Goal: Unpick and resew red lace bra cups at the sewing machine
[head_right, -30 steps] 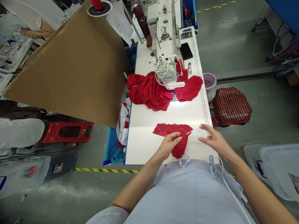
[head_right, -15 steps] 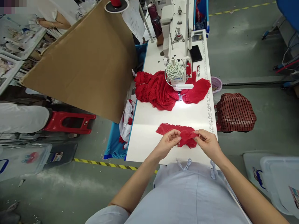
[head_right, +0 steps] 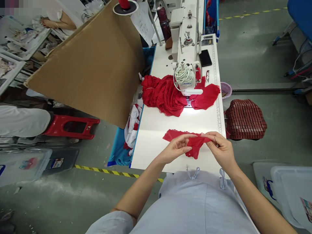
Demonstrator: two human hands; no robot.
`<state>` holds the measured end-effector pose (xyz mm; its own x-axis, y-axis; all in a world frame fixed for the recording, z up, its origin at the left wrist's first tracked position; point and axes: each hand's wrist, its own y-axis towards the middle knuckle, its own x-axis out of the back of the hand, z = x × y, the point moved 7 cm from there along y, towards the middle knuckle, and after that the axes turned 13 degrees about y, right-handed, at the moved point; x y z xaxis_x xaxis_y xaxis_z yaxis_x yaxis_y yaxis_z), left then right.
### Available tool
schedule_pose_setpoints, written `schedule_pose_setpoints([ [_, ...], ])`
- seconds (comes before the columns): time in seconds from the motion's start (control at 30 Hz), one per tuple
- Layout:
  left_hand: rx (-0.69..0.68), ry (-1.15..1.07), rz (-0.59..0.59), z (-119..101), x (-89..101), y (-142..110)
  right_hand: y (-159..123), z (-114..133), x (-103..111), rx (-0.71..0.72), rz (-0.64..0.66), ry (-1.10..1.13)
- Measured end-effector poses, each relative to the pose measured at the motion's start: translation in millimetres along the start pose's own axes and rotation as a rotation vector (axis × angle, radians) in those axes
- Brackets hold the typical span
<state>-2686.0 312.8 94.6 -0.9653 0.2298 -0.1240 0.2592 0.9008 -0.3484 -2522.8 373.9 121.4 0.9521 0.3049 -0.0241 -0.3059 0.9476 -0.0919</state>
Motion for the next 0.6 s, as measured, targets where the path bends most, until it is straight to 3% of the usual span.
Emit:
schedule_pose_setpoints([
  [0.07,0.015,-0.026,0.069,-0.9,-2.4,-0.4,-0.1,-0.3,-1.7,-0.039,0.006,0.002],
  [0.13,0.055,-0.053,0.059,0.7,0.2,0.5,-0.6,-3.2,-0.4,-0.076,-0.022,-0.021],
  [0.37,0.059,-0.094,-0.257,4.5,26.9,4.8,3.0,-19.5,18.7,-0.126,-0.109,0.050],
  [0.43,0.039,-0.123,-0.334,5.4,31.2,4.6,3.1,-21.1,13.8,-0.175,0.002,0.105],
  [0.53,0.045,-0.194,-0.374,7.7,27.4,5.3,-1.9,-20.0,-10.1,-0.268,0.262,0.120],
  [0.6,0.065,-0.249,-0.346,8.4,19.3,6.5,-3.5,-20.3,-23.2,-0.307,0.301,0.121],
])
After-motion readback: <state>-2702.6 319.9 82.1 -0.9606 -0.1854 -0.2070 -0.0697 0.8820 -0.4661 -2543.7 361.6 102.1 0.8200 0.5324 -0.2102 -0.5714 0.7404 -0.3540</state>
